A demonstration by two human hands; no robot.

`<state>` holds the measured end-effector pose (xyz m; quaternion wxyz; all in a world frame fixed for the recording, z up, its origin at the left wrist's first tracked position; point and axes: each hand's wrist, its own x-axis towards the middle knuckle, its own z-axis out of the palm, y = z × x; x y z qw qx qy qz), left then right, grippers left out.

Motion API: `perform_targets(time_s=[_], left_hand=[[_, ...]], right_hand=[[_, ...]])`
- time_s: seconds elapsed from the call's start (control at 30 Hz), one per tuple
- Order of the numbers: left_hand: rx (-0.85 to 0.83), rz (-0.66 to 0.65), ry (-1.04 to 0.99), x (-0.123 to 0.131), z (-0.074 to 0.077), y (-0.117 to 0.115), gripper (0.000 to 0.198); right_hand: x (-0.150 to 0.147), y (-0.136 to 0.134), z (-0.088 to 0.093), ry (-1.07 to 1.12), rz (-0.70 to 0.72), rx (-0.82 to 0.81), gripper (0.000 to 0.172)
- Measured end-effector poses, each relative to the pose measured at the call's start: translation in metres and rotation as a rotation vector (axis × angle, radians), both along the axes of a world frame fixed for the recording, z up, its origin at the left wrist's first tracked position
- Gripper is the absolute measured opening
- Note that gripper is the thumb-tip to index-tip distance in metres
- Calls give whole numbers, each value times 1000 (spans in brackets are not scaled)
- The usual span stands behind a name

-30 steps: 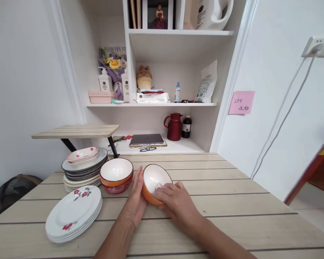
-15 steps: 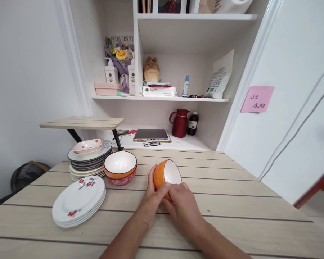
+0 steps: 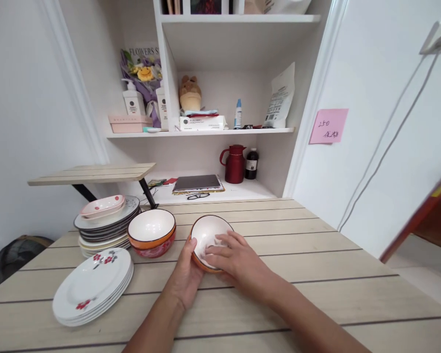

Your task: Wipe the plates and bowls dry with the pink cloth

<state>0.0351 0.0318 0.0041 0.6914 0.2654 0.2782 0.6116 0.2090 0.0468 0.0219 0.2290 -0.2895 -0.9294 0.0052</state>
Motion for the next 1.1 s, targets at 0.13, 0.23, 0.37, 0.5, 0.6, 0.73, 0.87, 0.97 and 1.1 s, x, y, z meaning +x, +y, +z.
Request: perform_targets(time_s=[0.13, 0.23, 0.37, 0.5, 0.6, 0.73, 0.87, 0.97, 1.1], left_hand=[[-13, -51, -47, -4, 0, 1, 48], [-34, -87, -71, -7, 2, 3, 51], [2, -139, -82, -8, 2, 4, 64], [149, -49, 2, -2, 3, -1, 70], [162, -15, 76, 4, 6, -7, 76], [155, 79, 139, 8, 11, -10, 76], [132, 171, 177, 6, 10, -7, 70], [96, 144, 120, 1, 8, -4, 65], [57, 63, 58, -6, 8, -2, 64]], right_hand=[[8, 2, 4, -6, -86, 134, 31], [3, -3, 5, -11, -66, 115, 26], [-6, -10, 1, 1, -85, 63, 25], [-11, -15, -3, 106, -197, -95, 31], [-15, -19, -4, 140, -240, -129, 38], [-22, -21, -4, 112, -238, -18, 37], [-17, -14, -4, 18, -190, 12, 35], [-2, -3, -1, -49, -75, 63, 23], [14, 2, 4, -24, -59, 151, 20]])
